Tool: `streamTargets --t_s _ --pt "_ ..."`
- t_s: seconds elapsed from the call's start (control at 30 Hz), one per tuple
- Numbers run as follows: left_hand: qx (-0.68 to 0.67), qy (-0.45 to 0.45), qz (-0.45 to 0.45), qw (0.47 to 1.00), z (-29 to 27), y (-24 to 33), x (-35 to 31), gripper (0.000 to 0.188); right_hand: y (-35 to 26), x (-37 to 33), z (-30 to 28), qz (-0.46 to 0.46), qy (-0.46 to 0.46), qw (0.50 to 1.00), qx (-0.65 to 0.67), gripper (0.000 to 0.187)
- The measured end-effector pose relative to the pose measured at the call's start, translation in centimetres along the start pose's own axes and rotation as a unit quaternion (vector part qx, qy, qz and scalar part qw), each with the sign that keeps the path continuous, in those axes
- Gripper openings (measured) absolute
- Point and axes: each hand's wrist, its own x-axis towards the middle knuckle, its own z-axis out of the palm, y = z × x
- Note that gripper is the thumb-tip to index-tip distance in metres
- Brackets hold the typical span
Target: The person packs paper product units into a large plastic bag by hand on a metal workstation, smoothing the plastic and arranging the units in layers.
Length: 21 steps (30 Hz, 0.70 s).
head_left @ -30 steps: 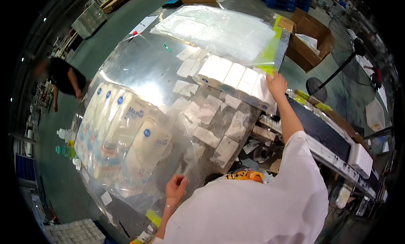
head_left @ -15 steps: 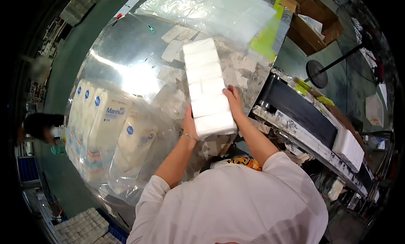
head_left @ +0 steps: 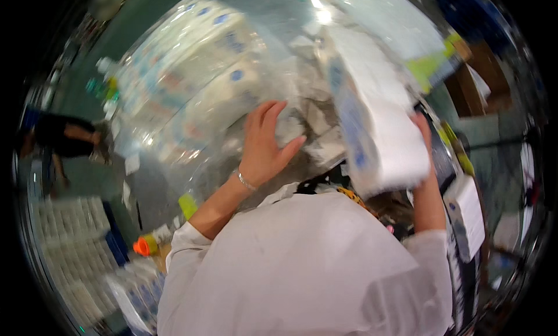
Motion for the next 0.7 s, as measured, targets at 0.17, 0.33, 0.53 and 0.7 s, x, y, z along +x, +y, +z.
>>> streamTargets --t_s 0.17,0.33,0.53,0.7 --pt "0.369 0.052 -0.047 0.927 -6.9 -8.2 -12.4 0.081 0.8 -5.7 0.1 0.084 -0.154 0.978 -0.11 0.048" --pt "0.476 -0.058 -0.095 0.873 -8.0 -15.3 -17.6 0.079 3.5 -5.6 6.2 0.228 -0.369 0.88 -0.193 0.068" --pt "0.481 -0.022 -0.168 0.86 -9.5 -21.3 -17.1 0.024 8.5 -6.3 13.7 0.362 -0.369 0.836 -0.183 0.073" --pt "-0.071 0.416 -0.215 0.881 -13.7 -17.4 -17.9 0.017 12.7 -4.9 15.2 0.353 -0.414 0.823 -0.164 0.075"
